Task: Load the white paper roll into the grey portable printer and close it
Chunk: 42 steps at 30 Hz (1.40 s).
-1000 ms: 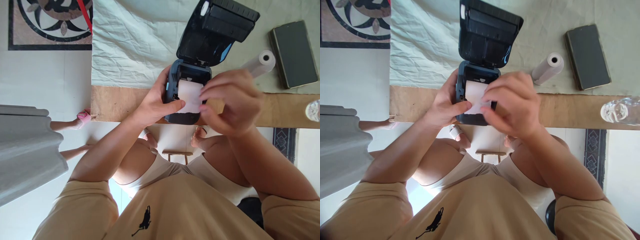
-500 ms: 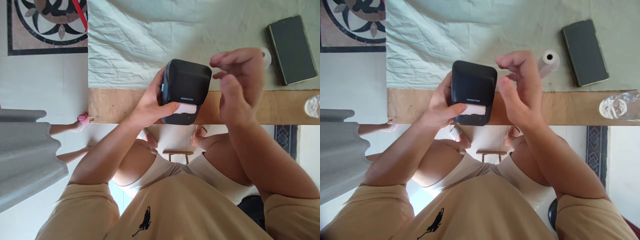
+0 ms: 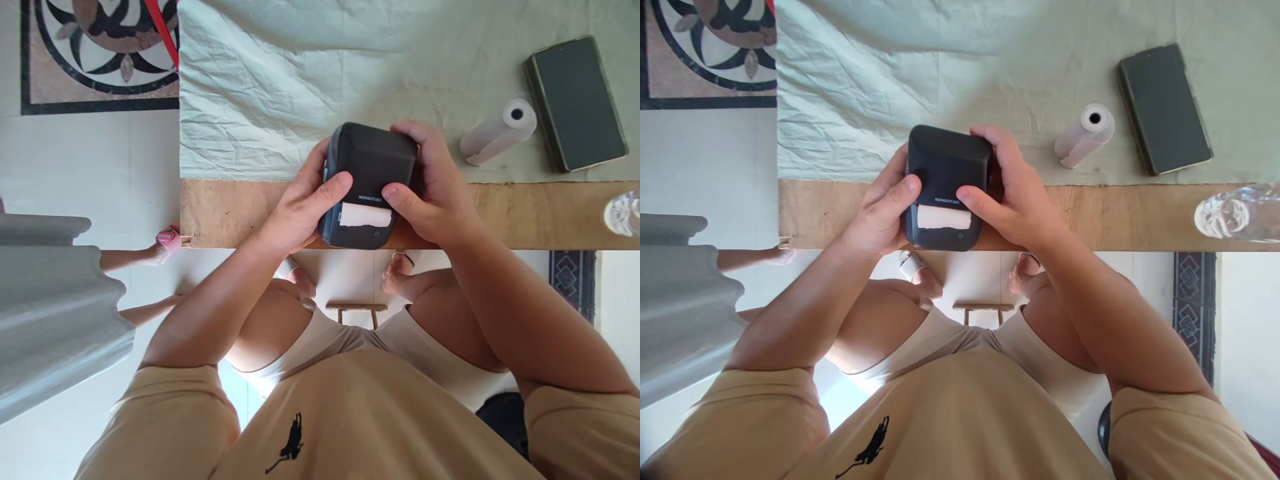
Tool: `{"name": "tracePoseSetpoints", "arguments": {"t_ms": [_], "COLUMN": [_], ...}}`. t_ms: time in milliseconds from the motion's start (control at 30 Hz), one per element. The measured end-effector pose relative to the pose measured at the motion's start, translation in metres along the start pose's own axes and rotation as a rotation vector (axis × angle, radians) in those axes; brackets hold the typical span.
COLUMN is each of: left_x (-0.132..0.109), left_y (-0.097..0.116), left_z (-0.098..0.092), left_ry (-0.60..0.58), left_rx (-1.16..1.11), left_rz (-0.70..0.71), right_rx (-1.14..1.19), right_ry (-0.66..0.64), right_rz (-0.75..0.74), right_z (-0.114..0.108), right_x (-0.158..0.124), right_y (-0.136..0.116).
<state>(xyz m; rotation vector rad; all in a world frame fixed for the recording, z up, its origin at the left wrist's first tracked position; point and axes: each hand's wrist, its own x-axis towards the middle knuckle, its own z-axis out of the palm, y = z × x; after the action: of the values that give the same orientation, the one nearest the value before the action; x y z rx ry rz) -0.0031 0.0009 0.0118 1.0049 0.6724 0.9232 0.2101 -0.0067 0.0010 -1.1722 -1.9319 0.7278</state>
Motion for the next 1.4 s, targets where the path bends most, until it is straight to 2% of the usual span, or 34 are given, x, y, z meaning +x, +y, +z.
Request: {"name": "tracePoseSetpoints", "arguments": {"t_ms": [167, 233, 400, 567, 700, 867, 967, 1067, 1200, 1300, 1400], "left_x": [0.000, 0.000, -0.001, -0.001, -0.002, -0.002, 0.001, 0.002, -0.001, -0.003, -0.005], "left_y": [0.003, 0.006, 0.010, 0.004, 0.002, 0.001, 0.001, 0.002, 0.005, 0.007, 0.008], "left_z": [0.004, 0.008, 0.014, 0.012, 0.008, 0.002, 0.002, 0.004, 0.007, 0.009, 0.010], "left_ry": [-0.053, -0.024, 0.129, 0.251, 0.259, 0.242, 0.182, 0.099, 0.096, 0.100, 0.089], "left_rx": [-0.038, -0.070, -0.142, -0.180, -0.156, -0.146, -0.184, -0.175, -0.041, -0.008, -0.008], "left_rz": [0.011, 0.009, -0.112, -0.100, -0.058, -0.073, -0.075, -0.066, -0.032, -0.034, -0.026], "right_rx": [0.062, 0.078, 0.114, 0.178, 0.151, 0.014, -0.186, -0.226, -0.057, -0.103, -0.240], "right_ry": [0.033, 0.022, -0.022, -0.011, -0.041, -0.031, 0.076, 0.292, 0.502, 0.561, 0.529], "right_rz": [-0.030, -0.015, 0.032, 0.019, -0.025, -0.061, -0.166, -0.278, -0.097, -0.010, -0.114], "right_z": [0.002, 0.002, -0.002, -0.004, -0.002, -0.005, -0.011, -0.014, -0.010, -0.007, -0.007], "right_x": [0.001, 0.002, 0.002, 0.000, -0.001, 0.001, 0.002, 0.004, 0.008, 0.013, 0.017], "right_y": [-0.004, -0.007, -0.013, -0.018, -0.015, -0.012, -0.018, -0.032, -0.055, -0.059, -0.054]}}
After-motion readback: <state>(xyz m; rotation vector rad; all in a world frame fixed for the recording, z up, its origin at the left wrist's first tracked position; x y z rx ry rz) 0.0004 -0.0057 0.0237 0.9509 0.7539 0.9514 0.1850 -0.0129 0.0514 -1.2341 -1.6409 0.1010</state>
